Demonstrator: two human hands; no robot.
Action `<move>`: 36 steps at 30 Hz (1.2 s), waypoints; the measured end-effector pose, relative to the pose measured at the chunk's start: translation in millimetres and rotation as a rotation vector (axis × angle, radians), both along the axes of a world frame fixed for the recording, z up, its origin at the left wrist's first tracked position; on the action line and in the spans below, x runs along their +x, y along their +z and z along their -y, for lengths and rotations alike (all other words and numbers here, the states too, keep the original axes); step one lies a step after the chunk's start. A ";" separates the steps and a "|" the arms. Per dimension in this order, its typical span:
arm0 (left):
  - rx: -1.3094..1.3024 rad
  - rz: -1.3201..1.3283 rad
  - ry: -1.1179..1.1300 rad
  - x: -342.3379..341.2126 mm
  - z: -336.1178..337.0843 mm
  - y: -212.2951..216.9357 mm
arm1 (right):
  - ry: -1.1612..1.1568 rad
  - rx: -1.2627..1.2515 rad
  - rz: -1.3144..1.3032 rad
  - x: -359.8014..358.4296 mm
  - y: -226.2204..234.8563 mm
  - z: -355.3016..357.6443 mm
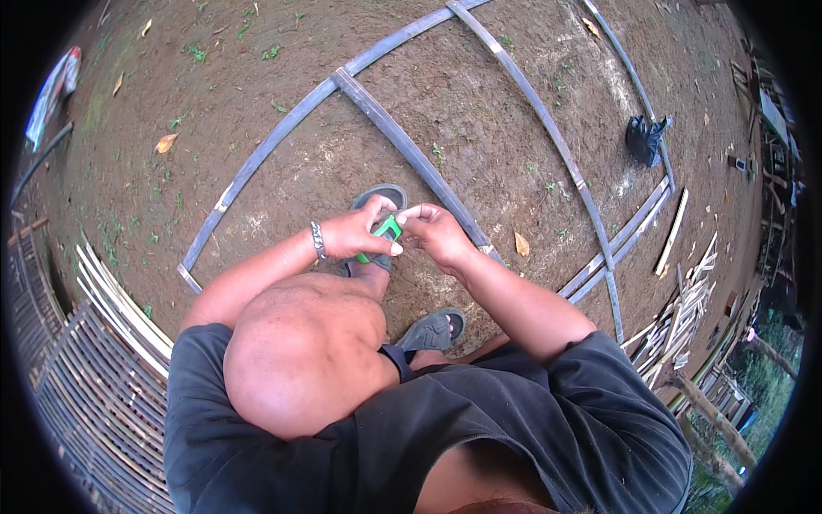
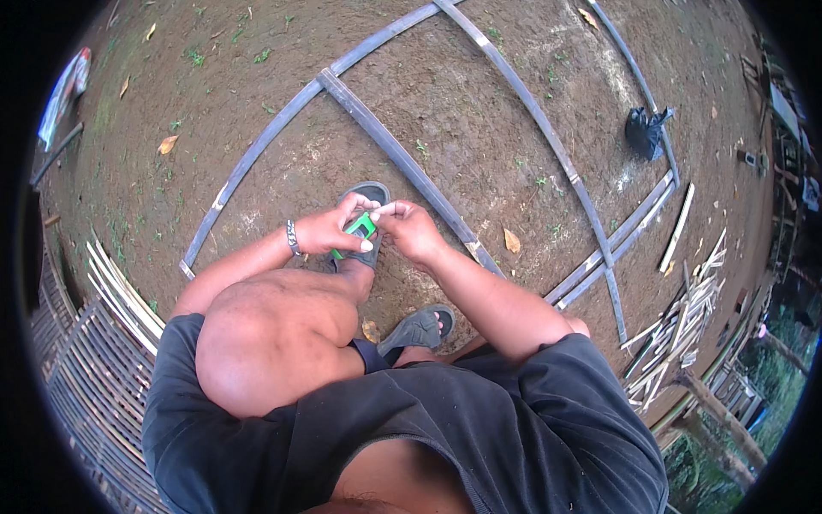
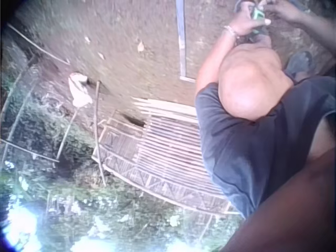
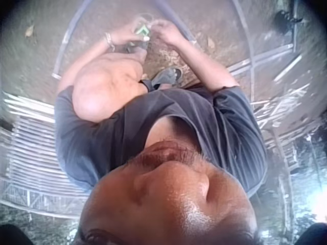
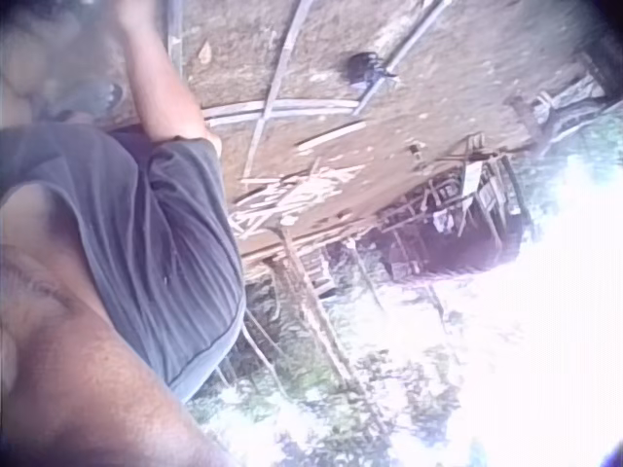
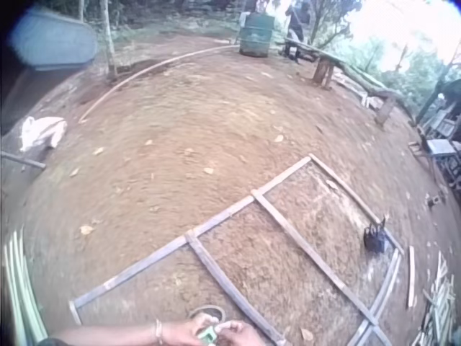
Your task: The person measures a bamboo frame structure on the ground using a tape measure. They then use a small axe to hammer nails into the intersections of the bamboo strips to secure the frame. The person repeatedly measures and hammers nails at various joints to assemble the structure.
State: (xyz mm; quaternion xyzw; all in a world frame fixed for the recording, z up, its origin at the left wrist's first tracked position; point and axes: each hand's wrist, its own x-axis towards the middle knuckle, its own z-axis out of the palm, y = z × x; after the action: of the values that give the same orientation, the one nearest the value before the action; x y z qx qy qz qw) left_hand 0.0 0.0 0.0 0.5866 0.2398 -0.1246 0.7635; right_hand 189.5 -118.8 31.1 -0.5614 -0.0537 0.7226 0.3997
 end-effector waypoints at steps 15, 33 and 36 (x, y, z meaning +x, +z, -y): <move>-0.299 -0.181 0.034 -40.9 -22.5 11.0 | 0.113 0.064 -0.018 50.0 -31.0 -38.4; -0.274 -0.402 0.328 -123.2 -39.1 12.6 | -0.452 0.079 0.567 187.6 -73.6 -127.2; -0.284 -0.424 0.308 -132.0 -36.0 0.6 | -0.291 -0.023 0.540 126.1 -76.4 -113.9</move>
State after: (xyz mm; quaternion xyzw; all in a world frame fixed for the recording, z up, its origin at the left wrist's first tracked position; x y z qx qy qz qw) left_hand -132.0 36.0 0.6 0.3914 0.4601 -0.1595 0.7808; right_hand 315.6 -5.0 -45.3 -0.7395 -0.0687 0.4829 0.4639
